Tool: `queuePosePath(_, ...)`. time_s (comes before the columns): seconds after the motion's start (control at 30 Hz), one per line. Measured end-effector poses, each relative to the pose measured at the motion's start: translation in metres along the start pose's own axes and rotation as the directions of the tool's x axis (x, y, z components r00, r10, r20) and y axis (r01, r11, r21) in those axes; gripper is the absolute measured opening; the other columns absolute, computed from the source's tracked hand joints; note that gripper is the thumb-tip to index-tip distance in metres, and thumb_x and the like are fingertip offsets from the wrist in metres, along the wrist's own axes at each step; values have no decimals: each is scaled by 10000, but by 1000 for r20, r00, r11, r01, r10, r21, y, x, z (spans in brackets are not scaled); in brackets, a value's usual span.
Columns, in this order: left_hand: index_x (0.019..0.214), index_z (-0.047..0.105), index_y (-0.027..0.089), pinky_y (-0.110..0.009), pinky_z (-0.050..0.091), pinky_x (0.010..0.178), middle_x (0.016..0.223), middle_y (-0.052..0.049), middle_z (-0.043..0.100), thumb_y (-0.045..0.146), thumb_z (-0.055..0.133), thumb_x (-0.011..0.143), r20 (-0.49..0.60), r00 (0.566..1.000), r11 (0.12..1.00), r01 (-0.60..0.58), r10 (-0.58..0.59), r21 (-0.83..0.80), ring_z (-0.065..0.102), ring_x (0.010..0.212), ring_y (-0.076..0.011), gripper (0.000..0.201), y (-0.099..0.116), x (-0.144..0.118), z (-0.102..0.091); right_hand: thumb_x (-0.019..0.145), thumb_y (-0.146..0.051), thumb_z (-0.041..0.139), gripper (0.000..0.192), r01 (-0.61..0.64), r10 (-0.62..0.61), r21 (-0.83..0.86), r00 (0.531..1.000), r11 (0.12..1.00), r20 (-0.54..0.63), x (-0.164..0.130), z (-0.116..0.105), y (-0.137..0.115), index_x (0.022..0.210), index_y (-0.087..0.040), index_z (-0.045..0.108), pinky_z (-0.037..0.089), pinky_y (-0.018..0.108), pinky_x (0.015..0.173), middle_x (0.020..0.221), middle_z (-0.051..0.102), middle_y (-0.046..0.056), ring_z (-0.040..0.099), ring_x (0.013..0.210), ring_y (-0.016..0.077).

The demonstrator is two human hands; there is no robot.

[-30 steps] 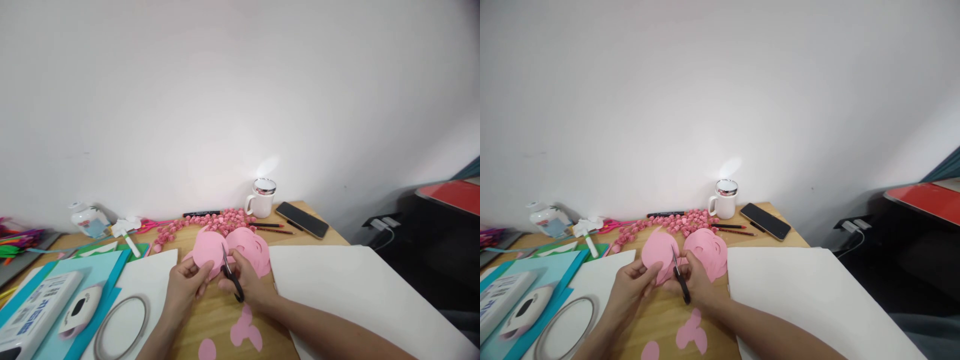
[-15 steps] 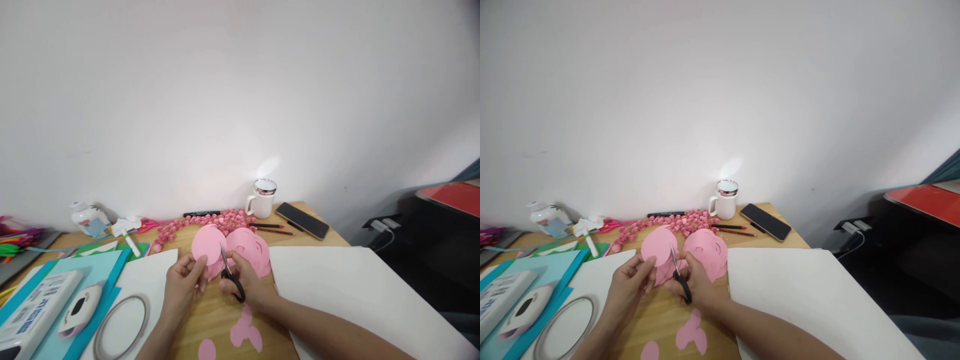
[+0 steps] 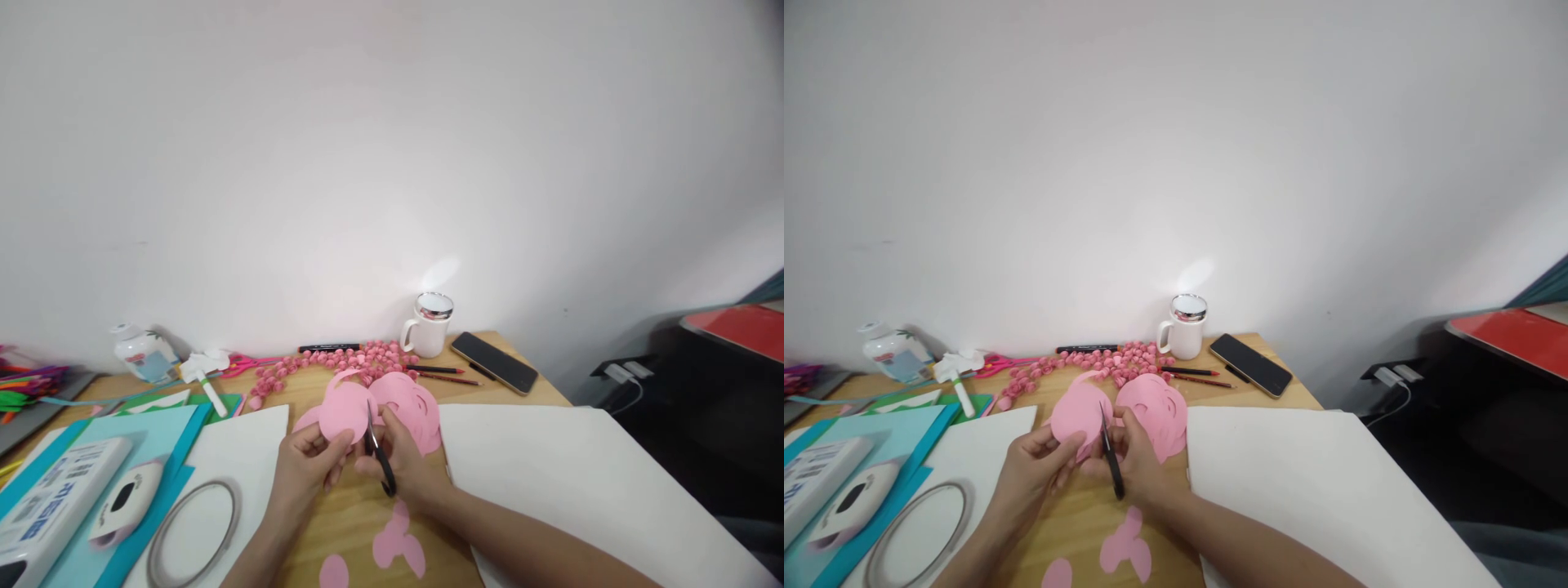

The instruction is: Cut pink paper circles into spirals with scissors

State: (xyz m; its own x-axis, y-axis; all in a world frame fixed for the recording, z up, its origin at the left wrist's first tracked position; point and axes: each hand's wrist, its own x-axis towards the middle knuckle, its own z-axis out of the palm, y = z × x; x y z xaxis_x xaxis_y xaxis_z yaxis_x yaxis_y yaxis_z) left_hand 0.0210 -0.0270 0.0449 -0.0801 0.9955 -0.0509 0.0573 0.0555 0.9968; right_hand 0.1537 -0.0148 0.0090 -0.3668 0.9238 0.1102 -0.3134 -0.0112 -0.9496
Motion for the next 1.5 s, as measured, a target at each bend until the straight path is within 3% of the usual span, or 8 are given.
queuePosePath(0.27,460,519,151,-179,199,341,306,59,426,389,691,617,2,1000,1000,2,-2,-2,306,295,-48,332,-1,1,-1,525,-422,786,583,-46,46,21,999,999,8,-2,-4,1,873,-221,364,274,187,434,581,459,-81,357,474,73)
queuePosePath(0.63,430,483,161,-188,241,360,305,55,433,407,684,628,22,1000,1000,16,-16,15,330,305,-57,374,-6,6,-7,615,-276,726,448,-107,105,-57,994,993,-35,-7,-9,11,897,-226,382,258,155,383,525,471,-104,379,428,64)
queuePosePath(0.8,446,471,160,-183,231,365,310,60,430,424,685,631,4,1000,1000,18,-18,-12,319,308,-51,386,-6,5,-6,636,-222,708,445,-126,127,13,991,992,-47,-7,-11,19,945,-225,389,246,137,353,528,458,-120,364,387,43)
queuePosePath(1.0,532,503,169,-181,266,352,346,49,485,473,626,689,60,997,991,54,-47,-121,359,299,-64,364,-5,7,-6,631,-256,710,468,-142,142,20,989,990,-34,-6,-10,26,968,-227,388,251,138,338,523,440,-126,365,360,43)
queuePosePath(1.1,534,542,157,-186,265,332,360,35,508,477,660,647,109,992,988,81,-67,-130,377,290,-70,359,-8,8,-4,624,-291,723,491,-172,172,-24,985,985,-30,-7,-9,24,973,-228,384,278,151,345,519,448,-123,379,362,55)
queuePosePath(1.2,465,538,147,-181,239,332,311,48,454,439,691,618,62,996,990,68,-61,-124,334,285,-55,363,-10,8,-2,603,-322,742,519,-194,194,-77,981,978,-6,-7,-8,17,962,-228,379,284,164,361,514,453,-120,393,381,69)
queuePosePath(1.3,427,516,146,-178,211,337,290,58,423,392,707,604,19,998,994,56,-54,-93,307,289,-45,358,-6,6,-2,580,-330,762,532,-148,149,-78,989,986,8,-5,-7,10,939,-222,384,284,179,413,562,478,-98,408,449,78)
queuePosePath(1.5,449,542,144,-177,206,329,309,53,442,369,698,607,51,998,998,37,-34,-41,322,291,-49,316,0,2,-2,560,-322,786,523,-47,47,-23,999,999,9,-3,-4,2,859,-226,368,342,215,519,600,493,-75,461,546,107)
